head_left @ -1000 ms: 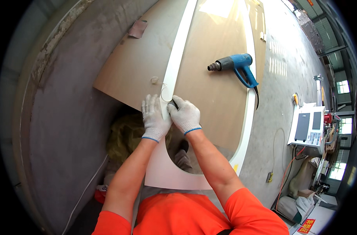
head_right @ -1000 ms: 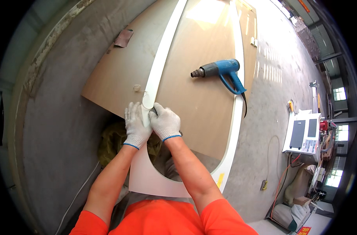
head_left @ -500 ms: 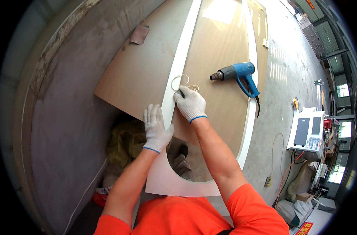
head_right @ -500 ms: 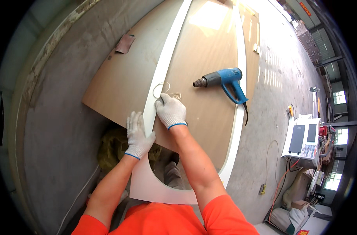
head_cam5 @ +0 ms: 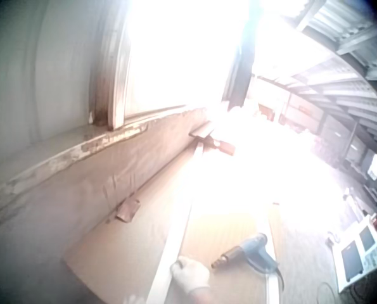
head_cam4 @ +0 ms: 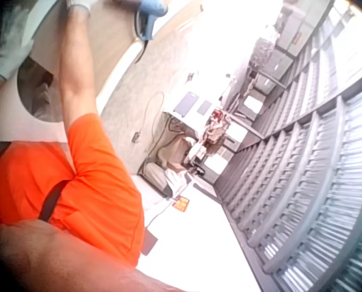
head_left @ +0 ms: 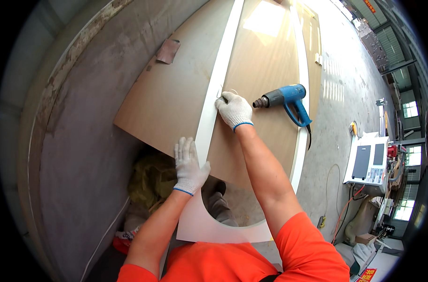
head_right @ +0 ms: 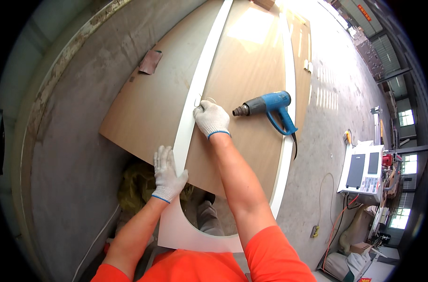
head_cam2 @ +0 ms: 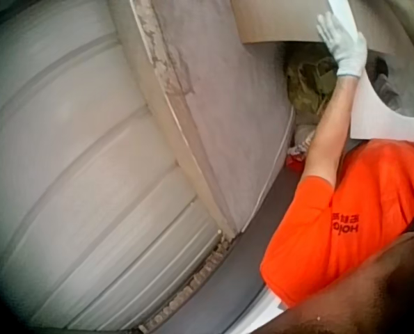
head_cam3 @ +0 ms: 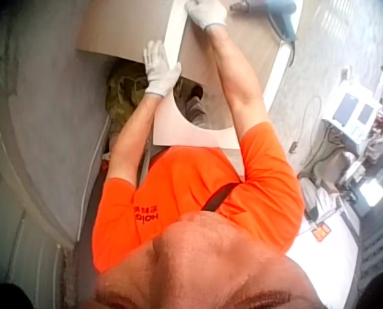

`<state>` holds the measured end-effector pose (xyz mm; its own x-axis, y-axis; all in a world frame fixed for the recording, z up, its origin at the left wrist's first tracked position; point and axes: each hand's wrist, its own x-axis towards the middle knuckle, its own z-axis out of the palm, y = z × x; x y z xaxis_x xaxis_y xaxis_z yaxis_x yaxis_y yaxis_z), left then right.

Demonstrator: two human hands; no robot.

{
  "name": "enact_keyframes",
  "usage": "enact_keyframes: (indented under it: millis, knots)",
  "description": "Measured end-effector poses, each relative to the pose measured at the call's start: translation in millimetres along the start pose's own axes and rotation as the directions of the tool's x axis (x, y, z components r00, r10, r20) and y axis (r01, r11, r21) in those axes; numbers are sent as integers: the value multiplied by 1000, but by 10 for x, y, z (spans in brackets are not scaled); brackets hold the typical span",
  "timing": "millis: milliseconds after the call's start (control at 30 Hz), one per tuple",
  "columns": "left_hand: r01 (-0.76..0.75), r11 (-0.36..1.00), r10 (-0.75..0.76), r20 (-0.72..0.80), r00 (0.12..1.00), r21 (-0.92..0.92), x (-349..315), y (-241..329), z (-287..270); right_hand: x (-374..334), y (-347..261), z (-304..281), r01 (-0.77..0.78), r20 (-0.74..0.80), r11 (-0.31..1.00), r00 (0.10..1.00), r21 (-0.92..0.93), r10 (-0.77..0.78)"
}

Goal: The person uses a heat gun to warm a white edge band on a large white panel with a circular cutout. They then use a metal scraper to press the band firmly onto the panel's edge, working along the curved and straight sections to ensure adhesion.

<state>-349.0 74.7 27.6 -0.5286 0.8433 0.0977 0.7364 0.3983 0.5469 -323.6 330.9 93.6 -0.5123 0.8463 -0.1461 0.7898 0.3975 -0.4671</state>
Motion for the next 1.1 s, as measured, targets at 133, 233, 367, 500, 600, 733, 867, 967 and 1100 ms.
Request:
enact_keyframes:
  millis: [133,233,367,500,600,733,867,967,1100]
  knots:
    - [4,1000,-4,6,1000,2,2,4,-11,148,-27,-55,28,-24,999,999,28,-27]
    - [0,1000,0,10,1000,5,-12,5,-26,323,-37,-51,19,-58,1000,998,23,-18]
    - [-2,1000,2,-4,1000,3,-41,-25,-10,548,-38,-61,7,-43,1000,999,-1,-7]
    - [-4,1000,4,-13,1000,21,-49,-40,-24,528,-66,-68,6,-28,1000,1000,7,-5]
    - [-12,1000,12,-14,1000,6,-3,18,5,466,83,-218,57,19,998,998,-14,-57]
    - [25,998,-24,-16,1000,58,-41,-37,57,-349,256,-613,75,-18,996,997,53,-74]
    - [31,996,-27,-43,999,84,-1,14,98,-866,1138,-1234,-94,-175,994,981,-51,84]
    - [38,992,-36,-23,999,120,40,21,142,-743,1816,-1611,-150,-312,959,947,-243,69]
    - [98,980,-93,-36,995,173,-30,-11,31,-239,2221,-1723,-108,-238,936,971,-335,27]
